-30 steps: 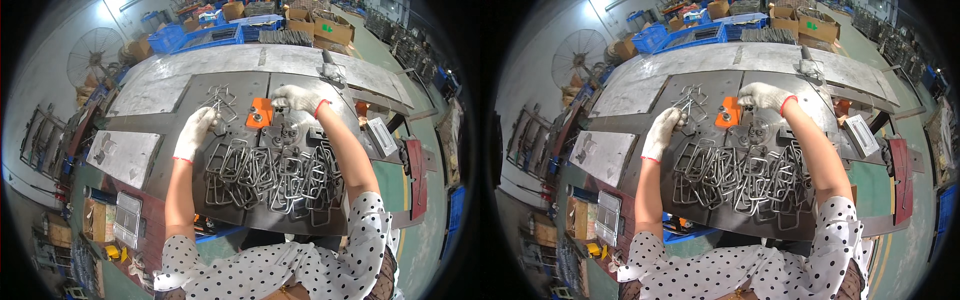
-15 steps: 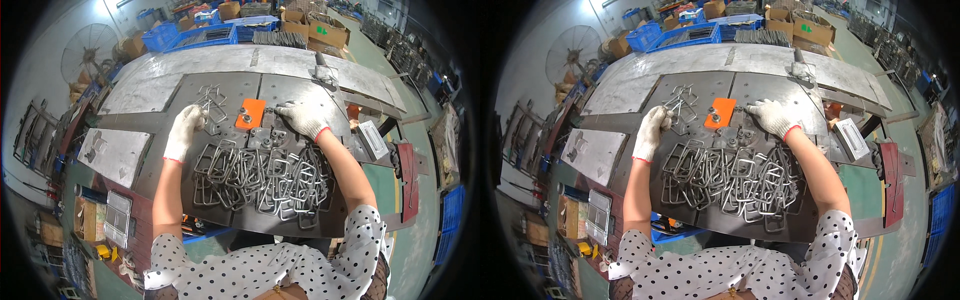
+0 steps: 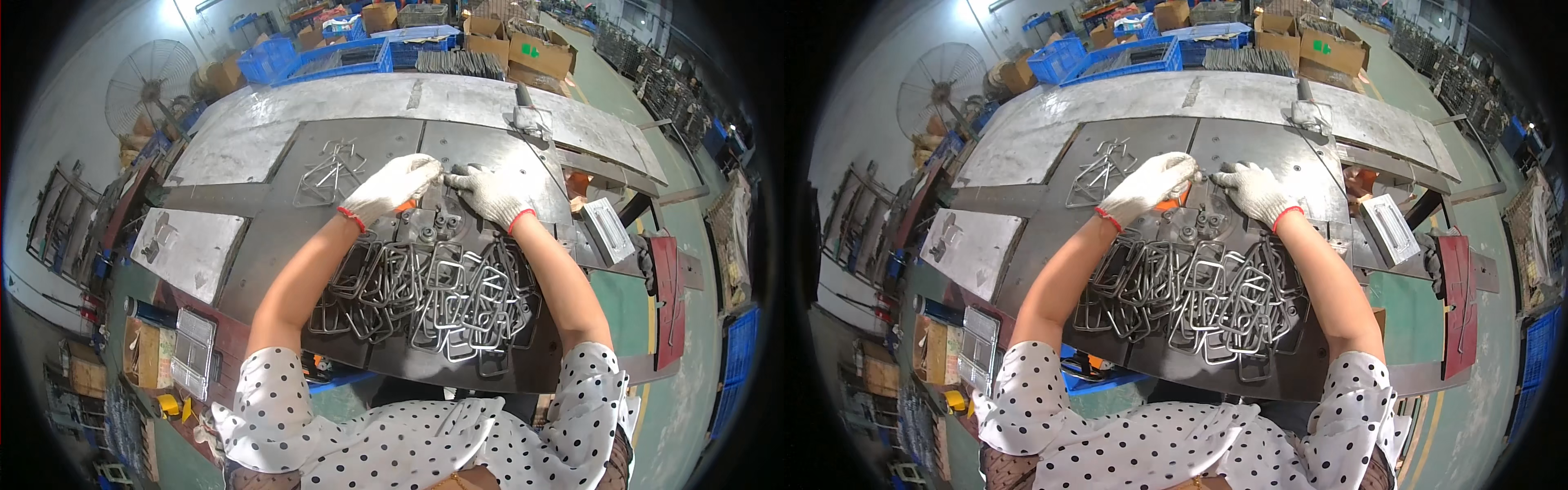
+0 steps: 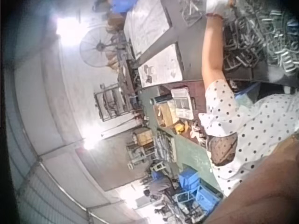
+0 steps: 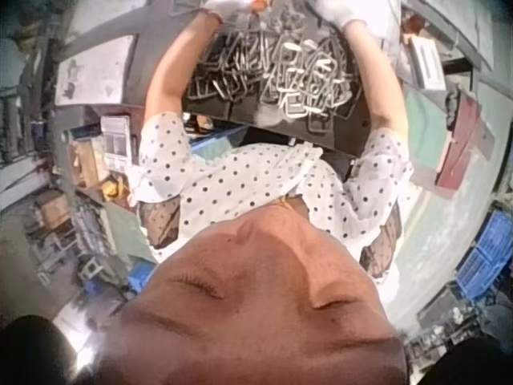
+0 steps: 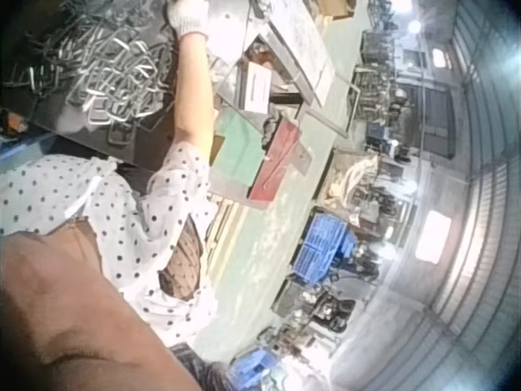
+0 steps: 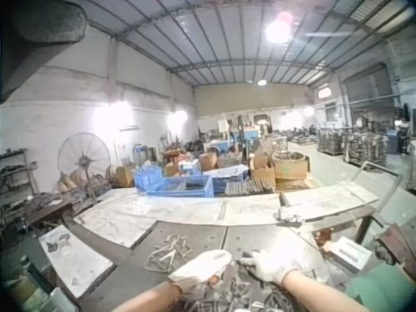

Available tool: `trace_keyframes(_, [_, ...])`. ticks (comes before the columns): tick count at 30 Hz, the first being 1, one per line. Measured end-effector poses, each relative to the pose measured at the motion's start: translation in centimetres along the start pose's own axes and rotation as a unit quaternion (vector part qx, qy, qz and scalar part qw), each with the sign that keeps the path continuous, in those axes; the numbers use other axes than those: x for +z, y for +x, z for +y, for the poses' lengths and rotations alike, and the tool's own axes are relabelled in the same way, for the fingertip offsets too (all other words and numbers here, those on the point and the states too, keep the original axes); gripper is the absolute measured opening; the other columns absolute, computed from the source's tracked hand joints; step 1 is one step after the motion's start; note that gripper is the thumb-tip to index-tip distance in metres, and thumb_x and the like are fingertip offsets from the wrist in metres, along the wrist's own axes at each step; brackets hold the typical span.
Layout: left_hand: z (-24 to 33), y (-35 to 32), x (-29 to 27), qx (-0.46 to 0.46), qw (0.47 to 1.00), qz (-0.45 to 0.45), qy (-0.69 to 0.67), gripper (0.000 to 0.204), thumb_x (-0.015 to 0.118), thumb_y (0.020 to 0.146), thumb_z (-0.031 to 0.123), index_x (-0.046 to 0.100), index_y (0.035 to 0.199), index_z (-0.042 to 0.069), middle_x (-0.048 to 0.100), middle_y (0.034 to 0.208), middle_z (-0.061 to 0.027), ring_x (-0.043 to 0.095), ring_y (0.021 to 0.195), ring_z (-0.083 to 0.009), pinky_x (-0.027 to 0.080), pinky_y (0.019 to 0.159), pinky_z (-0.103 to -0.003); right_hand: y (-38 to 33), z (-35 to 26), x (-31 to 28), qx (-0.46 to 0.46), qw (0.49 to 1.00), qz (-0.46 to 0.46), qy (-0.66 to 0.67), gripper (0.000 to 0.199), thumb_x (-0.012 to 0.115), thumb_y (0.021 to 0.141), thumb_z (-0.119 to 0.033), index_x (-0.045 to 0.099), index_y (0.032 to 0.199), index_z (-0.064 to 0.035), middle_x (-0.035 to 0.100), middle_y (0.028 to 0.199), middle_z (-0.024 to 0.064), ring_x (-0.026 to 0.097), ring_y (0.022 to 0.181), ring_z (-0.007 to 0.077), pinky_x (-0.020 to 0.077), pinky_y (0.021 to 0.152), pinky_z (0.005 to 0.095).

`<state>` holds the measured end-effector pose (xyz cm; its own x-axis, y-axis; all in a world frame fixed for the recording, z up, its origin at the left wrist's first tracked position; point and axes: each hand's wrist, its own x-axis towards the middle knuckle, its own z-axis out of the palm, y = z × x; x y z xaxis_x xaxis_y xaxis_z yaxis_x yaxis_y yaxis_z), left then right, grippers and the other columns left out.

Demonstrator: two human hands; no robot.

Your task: The person bends metal wire pieces into buckles using a table bending fixture, takes off and puts on work gloves, and bends additional wire pieces on the fixture.

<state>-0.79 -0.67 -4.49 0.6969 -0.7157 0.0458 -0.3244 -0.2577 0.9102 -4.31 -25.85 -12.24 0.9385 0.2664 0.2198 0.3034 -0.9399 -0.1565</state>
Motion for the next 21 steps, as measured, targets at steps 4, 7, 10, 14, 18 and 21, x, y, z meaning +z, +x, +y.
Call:
trace_keyframes(4, [-0.7,0.6,-0.2,-0.033,0.999,-0.014,-0.010,0.040,0.057,0.110,0.038,0.068,0.117,0.000,0.064,0.093,0.0036,0.051,0.082,-0.0043,0.045,0.072,-0.023,0.2,0.3,0.1,0.007,0.999,-0.008,0.037,0.042,0.059,0.100,-0.024,0.068,0.140,-0.0280,0.060,0.147,0.0103,0.057,0.133,0.0339,0.0480,0.110,0.0471])
trace_keyframes(7, [-1.0,0.5,0.1,-0.010,1.000,-0.003,-0.004,0.039,0.057,0.110,0.038,0.067,0.117,0.001,0.065,0.095,0.0038,0.051,0.082,-0.0039,0.044,0.072,-0.023,0.0,0.0,0.1,0.017,1.000,-0.021,0.007,0.043,0.061,0.098,-0.023,0.068,0.140,-0.0282,0.059,0.149,0.0097,0.057,0.133,0.0341,0.0479,0.110,0.0466])
trace_keyframes(10, [-0.9,0.5,-0.4,-0.018,1.000,-0.011,-0.015,0.038,0.056,0.111,0.038,0.067,0.116,0.002,0.064,0.094,0.0045,0.048,0.080,-0.0033,0.042,0.070,-0.022,0.3,-0.2,-0.2,0.013,0.999,-0.012,0.050,0.043,0.062,0.098,-0.023,0.069,0.139,-0.0283,0.060,0.149,0.0093,0.057,0.133,0.0343,0.0475,0.110,0.0471])
trace_keyframes(14, [-1.2,0.5,-0.5,0.004,0.999,-0.024,-0.024,0.035,0.054,0.112,0.037,0.066,0.112,0.004,0.059,0.089,0.0060,0.044,0.076,-0.0029,0.039,0.066,-0.022,0.2,-0.4,-0.4,0.018,0.998,-0.015,0.050,0.042,0.062,0.098,-0.023,0.069,0.139,-0.0285,0.059,0.149,0.0087,0.058,0.132,0.0344,0.0470,0.110,0.0480])
trace_keyframes(18, [-0.2,0.5,0.1,0.005,1.000,-0.026,-0.017,0.035,0.054,0.112,0.037,0.065,0.110,0.004,0.057,0.088,0.0066,0.043,0.075,-0.0031,0.038,0.065,-0.023,0.0,0.7,0.8,0.003,0.999,0.006,0.032,0.042,0.062,0.099,-0.026,0.069,0.140,-0.0283,0.060,0.148,0.0089,0.057,0.134,0.0343,0.0465,0.111,0.0489])
trace_keyframes(21, [-0.5,-0.1,0.0,-0.020,0.999,-0.016,-0.030,0.036,0.054,0.112,0.038,0.065,0.108,0.004,0.054,0.084,0.0062,0.042,0.074,-0.0034,0.037,0.064,-0.023,0.3,0.2,0.8,0.005,0.999,-0.003,0.044,0.042,0.060,0.099,-0.027,0.068,0.140,-0.0283,0.059,0.149,0.0085,0.056,0.134,0.0344,0.0463,0.111,0.0494])
